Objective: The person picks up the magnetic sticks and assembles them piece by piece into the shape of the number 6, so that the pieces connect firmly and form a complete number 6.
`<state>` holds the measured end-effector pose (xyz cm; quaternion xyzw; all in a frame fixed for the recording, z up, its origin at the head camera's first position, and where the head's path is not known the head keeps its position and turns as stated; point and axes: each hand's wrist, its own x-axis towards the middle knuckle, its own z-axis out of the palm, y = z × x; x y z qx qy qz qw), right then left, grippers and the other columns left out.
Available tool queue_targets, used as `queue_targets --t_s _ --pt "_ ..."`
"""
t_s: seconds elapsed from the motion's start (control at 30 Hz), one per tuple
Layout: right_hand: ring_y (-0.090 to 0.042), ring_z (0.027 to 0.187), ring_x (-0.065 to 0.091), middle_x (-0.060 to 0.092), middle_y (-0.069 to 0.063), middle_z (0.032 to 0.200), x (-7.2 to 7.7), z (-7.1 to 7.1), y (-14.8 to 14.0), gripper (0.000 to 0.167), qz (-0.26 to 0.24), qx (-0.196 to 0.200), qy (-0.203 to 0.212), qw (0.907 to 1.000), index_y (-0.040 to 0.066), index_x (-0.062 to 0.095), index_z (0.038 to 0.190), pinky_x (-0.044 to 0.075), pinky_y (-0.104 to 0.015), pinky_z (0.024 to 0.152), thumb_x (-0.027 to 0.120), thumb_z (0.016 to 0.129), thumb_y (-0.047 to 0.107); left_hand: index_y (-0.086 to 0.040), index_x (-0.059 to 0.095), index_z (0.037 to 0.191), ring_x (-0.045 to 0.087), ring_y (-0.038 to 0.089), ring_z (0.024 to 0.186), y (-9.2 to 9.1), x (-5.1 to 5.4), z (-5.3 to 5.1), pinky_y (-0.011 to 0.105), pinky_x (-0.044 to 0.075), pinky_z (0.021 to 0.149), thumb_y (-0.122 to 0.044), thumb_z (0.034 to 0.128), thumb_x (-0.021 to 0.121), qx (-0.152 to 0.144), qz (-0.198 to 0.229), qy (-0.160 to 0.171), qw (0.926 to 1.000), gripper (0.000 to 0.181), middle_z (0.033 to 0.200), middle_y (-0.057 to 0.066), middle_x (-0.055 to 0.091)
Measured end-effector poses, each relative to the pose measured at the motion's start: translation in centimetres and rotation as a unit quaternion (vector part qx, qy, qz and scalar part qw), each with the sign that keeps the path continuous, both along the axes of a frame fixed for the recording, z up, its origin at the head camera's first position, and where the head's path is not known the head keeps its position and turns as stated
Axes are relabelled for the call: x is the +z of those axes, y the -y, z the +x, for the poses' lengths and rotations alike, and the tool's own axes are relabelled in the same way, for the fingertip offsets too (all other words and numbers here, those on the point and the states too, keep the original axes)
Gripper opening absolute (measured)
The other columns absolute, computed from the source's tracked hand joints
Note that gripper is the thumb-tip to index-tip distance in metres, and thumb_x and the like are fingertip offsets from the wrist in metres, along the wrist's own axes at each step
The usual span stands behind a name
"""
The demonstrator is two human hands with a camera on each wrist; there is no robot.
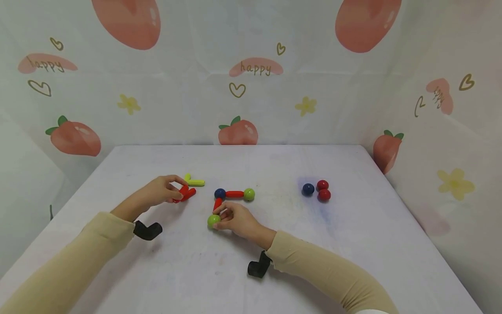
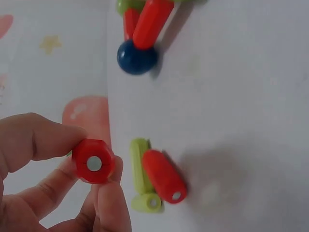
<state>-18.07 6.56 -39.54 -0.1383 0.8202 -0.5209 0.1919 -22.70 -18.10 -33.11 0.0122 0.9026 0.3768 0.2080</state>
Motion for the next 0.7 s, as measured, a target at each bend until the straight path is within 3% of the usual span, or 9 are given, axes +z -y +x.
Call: queue_targets --t_s 0.27,0.47,0.7 --pt "-0.013 0.082 0.056 0.062 -0.005 0.094 0.1 0.0 0.1 0.03 0.006 -0.001 0.002 1.0 0.012 0.065 0.106 0.047 -0.021 0.07 0.075 0.077 0.015 -0.011 0.052 0.122 0.059 0.018 0.087 -1.4 -0.7 1.6 0.031 0.051 0.078 -0.018 0.0875 0.059 0.009 0.034 0.007 0.9994 0.036 0.105 0.014 0.061" --pt "-0.013 0.082 0.056 0.063 -0.007 0.095 0.2 0.0 0.1 0.031 0.005 -0.001 0.0 1.0 0.011 0.064 0.106 0.048 -0.021 0.069 0.075 0.078 0.014 -0.013 0.054 0.116 0.058 0.019 0.088 -2.7 -1.1 2.8 0.029 0.052 0.074 -0.023 0.0885 0.061 0.022 0.024 0.011 0.9994 0.03 0.1 0.011 0.062" --pt "-0.013 0.081 0.057 0.064 -0.008 0.095 0.0 -0.1 0.1 0.031 0.006 -0.004 -0.001 1.0 0.01 0.064 0.106 0.047 -0.02 0.068 0.075 0.077 0.013 -0.011 0.059 0.108 0.057 0.014 0.072 -3.8 -2.1 4.4 0.024 0.047 0.065 -0.02 0.0854 0.065 0.0 0.021 0.019 0.9996 0.025 0.085 0.005 0.064"
